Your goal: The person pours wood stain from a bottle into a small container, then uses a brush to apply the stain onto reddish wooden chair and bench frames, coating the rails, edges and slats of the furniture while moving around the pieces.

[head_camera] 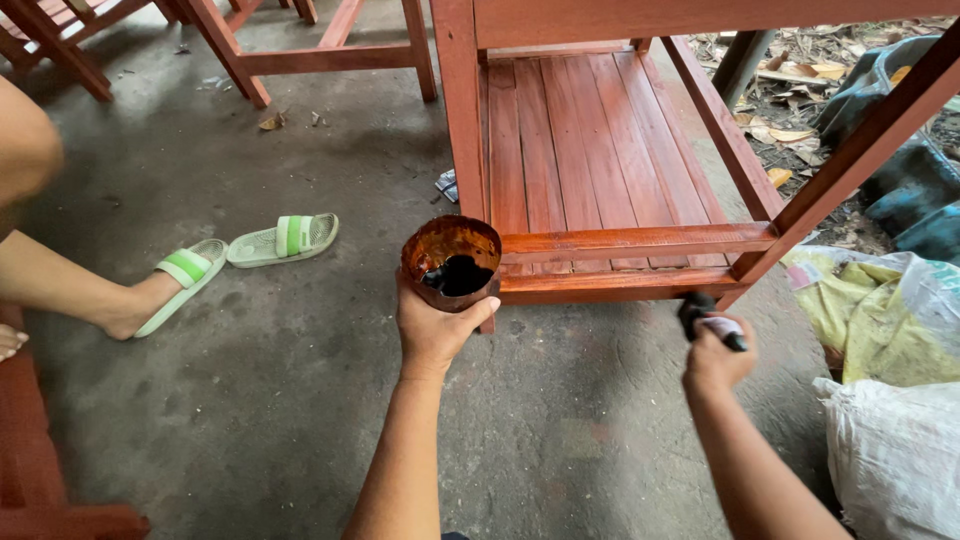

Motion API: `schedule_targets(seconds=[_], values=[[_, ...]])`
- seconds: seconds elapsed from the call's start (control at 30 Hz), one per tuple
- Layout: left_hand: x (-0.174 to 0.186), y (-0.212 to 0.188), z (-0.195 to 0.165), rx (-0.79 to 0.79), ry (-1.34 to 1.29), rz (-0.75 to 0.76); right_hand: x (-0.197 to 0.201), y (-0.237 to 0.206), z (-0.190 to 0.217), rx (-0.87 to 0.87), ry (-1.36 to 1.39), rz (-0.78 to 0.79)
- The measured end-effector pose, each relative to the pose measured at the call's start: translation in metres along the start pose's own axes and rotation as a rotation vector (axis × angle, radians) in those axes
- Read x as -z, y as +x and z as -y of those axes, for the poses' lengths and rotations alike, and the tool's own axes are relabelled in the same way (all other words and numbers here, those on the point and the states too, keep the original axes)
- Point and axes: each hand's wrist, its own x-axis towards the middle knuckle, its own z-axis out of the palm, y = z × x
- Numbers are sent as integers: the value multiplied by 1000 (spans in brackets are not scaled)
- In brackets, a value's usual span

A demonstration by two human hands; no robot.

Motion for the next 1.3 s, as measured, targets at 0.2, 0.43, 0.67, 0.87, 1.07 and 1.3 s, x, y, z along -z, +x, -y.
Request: schedule_targets(seconds=[0.2, 0.43, 0.67, 0.87, 1.07, 1.3], values=[[-4, 0, -2, -17, -82, 5, -33, -60, 9, -130, 22, 128], [10, 2, -3, -23, -24, -27, -78, -125, 33, -226, 6, 280], [25, 0, 8, -35, 29, -73, -100, -156, 32, -382, 142, 437], [32, 2, 16, 4, -24, -38, -79, -131, 2, -1031, 569, 105], [26, 1, 24, 0, -79, -47, -104, -124, -5, -1280, 778, 55], [22, 4, 33, -12, -118, -75, -117, -128, -2, -909, 483, 318]])
